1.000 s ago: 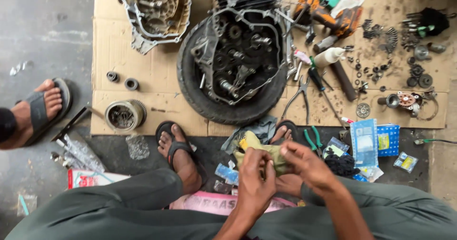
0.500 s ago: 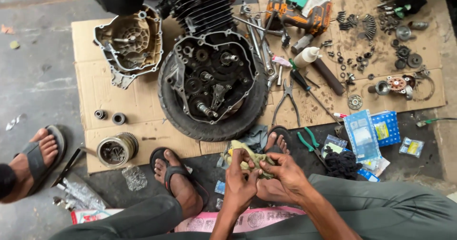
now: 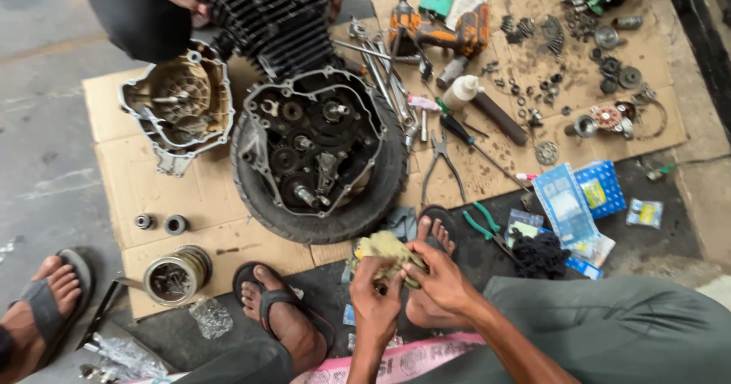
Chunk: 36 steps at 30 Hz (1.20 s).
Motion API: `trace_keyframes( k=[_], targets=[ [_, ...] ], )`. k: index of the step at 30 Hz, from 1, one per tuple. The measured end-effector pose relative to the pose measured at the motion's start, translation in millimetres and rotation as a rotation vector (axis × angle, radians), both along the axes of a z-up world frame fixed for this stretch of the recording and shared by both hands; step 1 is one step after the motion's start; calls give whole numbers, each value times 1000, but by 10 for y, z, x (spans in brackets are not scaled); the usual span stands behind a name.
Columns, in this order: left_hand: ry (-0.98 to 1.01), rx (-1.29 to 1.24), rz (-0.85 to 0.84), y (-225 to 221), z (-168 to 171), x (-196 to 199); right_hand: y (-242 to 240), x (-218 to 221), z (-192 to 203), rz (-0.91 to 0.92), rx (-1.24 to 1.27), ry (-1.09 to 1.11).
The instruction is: The person disassembles a motorcycle engine by removing internal components, then cleans a small metal part with a cloth. They use pliers to manipulate a thin wire while working over a cardboard surface covered in tools.
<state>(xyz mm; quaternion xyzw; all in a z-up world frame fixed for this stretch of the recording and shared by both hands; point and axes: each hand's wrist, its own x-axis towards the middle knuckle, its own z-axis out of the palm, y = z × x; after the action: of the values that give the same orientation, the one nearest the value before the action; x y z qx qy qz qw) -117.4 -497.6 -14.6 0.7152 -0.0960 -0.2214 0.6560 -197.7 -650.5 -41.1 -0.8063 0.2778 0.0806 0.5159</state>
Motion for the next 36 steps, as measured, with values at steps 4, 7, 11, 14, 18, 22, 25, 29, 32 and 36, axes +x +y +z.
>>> trace_keyframes(
  k=[4, 7, 11, 14, 18, 22, 25, 29, 32, 36],
  targets=[
    [130, 93, -20, -12, 71, 63, 16, 22, 51, -86, 248, 107],
    [-4, 22, 15, 21, 38, 102, -6, -1, -12, -110, 461, 16],
    [6, -1, -5, 27, 148, 100, -6, -53, -120, -134, 492, 1],
    [-101, -110, -19, 36, 142, 102, 13, -35, -61, -244, 575, -9],
    [36, -34, 8, 20, 156, 91, 86, -123, -262, -235, 434, -42],
    [100, -24, 62, 10, 92, 60, 92, -150, -359, -189, 379, -59],
    [28, -40, 9, 26, 17, 32, 153, 11, -15, -297, 510, 52],
    [-132, -49, -46, 50, 87, 46, 174, 3, 5, -351, 569, 55],
    [27, -33, -65, 61, 276, 108, 162, 14, 20, -311, 487, -33],
    [-187, -34, -108, 115, 317, 133, 138, 20, 87, -202, 329, 3]
  ],
)
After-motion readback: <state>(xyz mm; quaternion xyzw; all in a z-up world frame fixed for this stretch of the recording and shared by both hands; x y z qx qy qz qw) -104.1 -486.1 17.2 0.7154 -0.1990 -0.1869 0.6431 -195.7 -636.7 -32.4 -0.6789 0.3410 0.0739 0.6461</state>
